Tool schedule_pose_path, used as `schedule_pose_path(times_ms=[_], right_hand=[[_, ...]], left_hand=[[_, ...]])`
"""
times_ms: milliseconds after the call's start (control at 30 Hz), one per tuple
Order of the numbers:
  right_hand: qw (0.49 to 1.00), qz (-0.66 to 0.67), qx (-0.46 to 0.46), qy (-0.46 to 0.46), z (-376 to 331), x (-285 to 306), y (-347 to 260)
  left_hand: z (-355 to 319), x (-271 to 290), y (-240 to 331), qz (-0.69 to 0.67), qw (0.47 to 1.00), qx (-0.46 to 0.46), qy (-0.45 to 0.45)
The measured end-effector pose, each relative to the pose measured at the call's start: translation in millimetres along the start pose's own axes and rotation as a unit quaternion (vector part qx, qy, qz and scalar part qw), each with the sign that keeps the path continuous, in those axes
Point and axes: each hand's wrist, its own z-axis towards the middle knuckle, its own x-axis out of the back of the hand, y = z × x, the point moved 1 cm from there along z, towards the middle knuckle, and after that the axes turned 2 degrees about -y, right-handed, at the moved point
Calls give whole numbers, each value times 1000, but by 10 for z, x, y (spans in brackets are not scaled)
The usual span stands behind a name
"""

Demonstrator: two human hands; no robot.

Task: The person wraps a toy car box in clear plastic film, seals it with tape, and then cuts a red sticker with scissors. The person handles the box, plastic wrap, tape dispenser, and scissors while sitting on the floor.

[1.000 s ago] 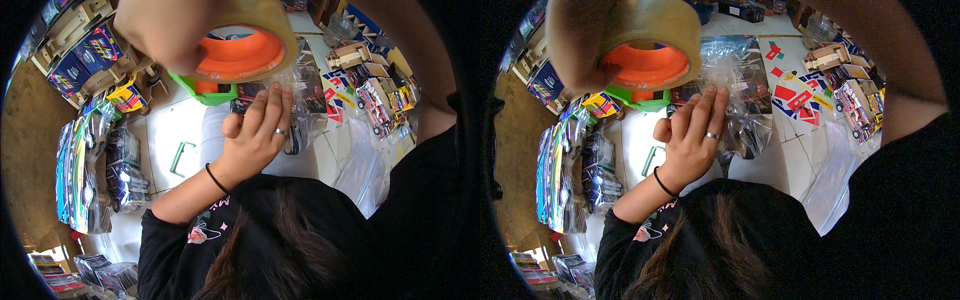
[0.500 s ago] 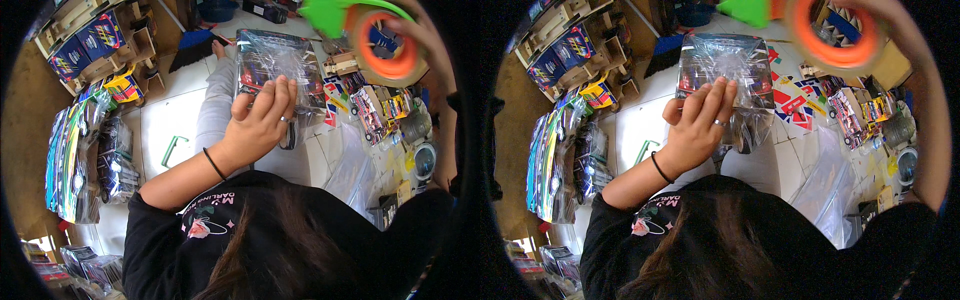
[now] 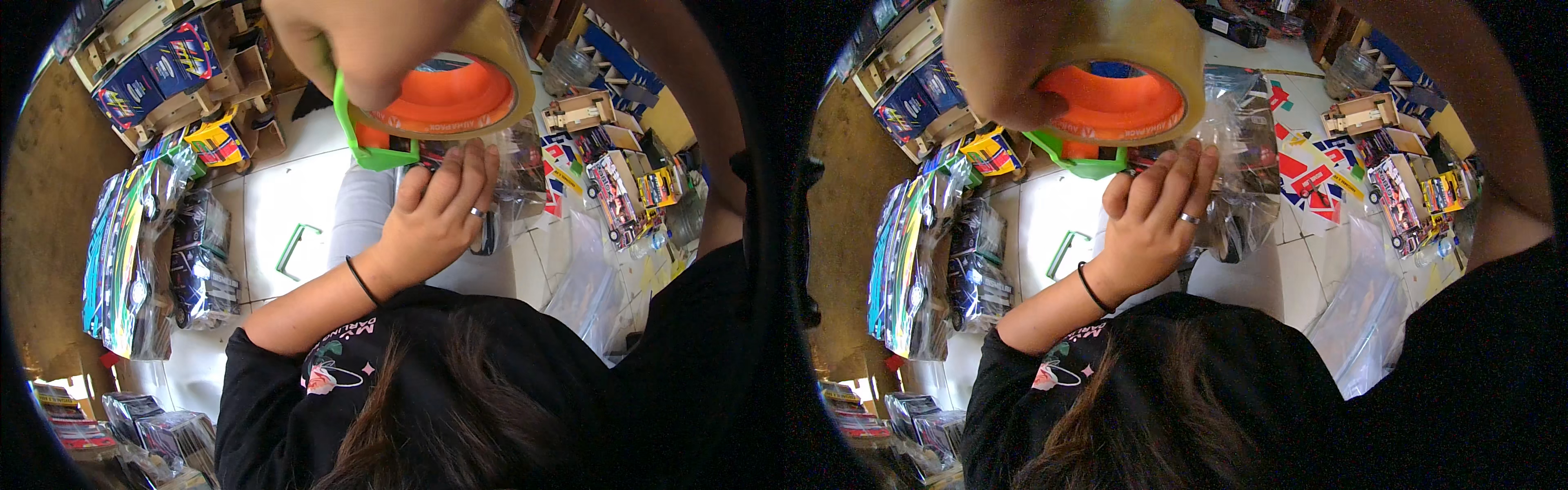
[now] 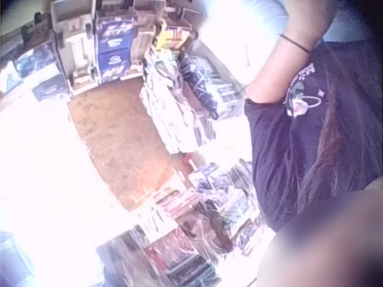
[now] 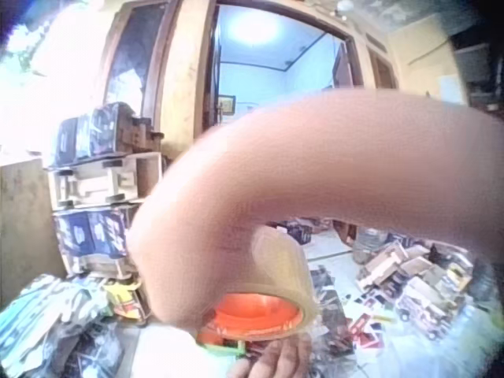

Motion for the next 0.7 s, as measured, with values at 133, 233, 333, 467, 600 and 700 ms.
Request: schedule_pose_path(times_ms=[133, 233, 333, 467, 600, 700], right_hand=[[997, -64, -45, 17, -269, -120, 112], [991, -112, -78, 9, -351, -138, 173], [982, -157, -108, -6, -522, -123, 406], [981, -126, -141, 49, -971, -58, 622], [953, -12, -224, 202, -1162, -106, 470], [879, 229, -188, 374, -822, -202, 388]], left_hand=[[1, -50, -45, 15, 999, -16, 46], [-39, -54, -79, 16, 999, -2, 30], [-166, 12, -159, 37, 999, 1, 33], [-314, 32, -357, 10, 997, 48, 61], [-183, -58, -150, 27, 998, -36, 50], [-15, -85, 44, 23, 997, -36, 62]])
